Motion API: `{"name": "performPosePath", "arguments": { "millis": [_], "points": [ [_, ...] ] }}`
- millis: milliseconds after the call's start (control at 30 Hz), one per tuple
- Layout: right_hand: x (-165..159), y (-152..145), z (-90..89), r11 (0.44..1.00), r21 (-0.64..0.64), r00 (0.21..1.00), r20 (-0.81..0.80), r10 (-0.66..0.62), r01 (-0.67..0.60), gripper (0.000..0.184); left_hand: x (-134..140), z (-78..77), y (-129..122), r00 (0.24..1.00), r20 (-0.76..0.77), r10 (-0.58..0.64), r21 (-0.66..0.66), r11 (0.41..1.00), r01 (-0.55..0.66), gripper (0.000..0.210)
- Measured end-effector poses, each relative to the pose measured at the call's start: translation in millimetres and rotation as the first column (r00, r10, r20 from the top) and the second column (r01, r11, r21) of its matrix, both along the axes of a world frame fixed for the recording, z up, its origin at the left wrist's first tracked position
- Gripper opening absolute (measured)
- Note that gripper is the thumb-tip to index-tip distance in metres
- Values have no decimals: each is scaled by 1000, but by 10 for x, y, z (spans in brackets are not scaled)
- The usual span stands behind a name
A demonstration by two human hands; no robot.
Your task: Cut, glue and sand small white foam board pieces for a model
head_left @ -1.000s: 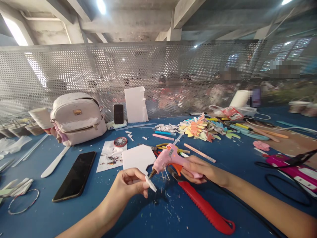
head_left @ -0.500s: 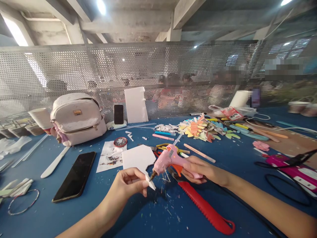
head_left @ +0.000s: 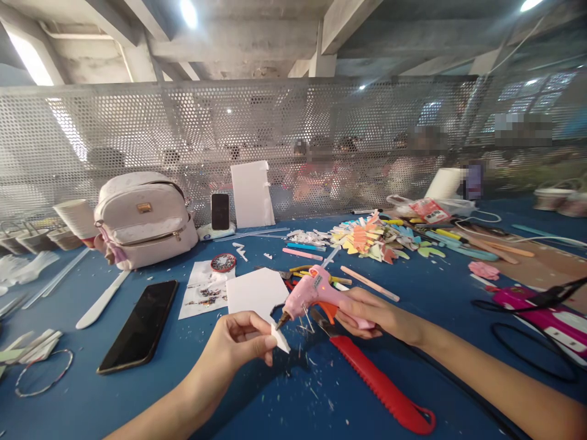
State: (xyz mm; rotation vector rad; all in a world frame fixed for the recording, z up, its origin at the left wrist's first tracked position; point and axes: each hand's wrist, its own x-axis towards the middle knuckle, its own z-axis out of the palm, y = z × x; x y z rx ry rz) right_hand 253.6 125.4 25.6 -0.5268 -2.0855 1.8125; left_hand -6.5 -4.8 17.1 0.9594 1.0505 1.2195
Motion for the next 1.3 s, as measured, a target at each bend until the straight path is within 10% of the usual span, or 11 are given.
{"name": "performPosePath", "arguments": {
  "millis": [1300],
  "points": [
    [-2,4,23,997,-59,999,-22,50,-51,53,-48,-45,29,996,88,-10,51,999,5,28]
  ]
}}
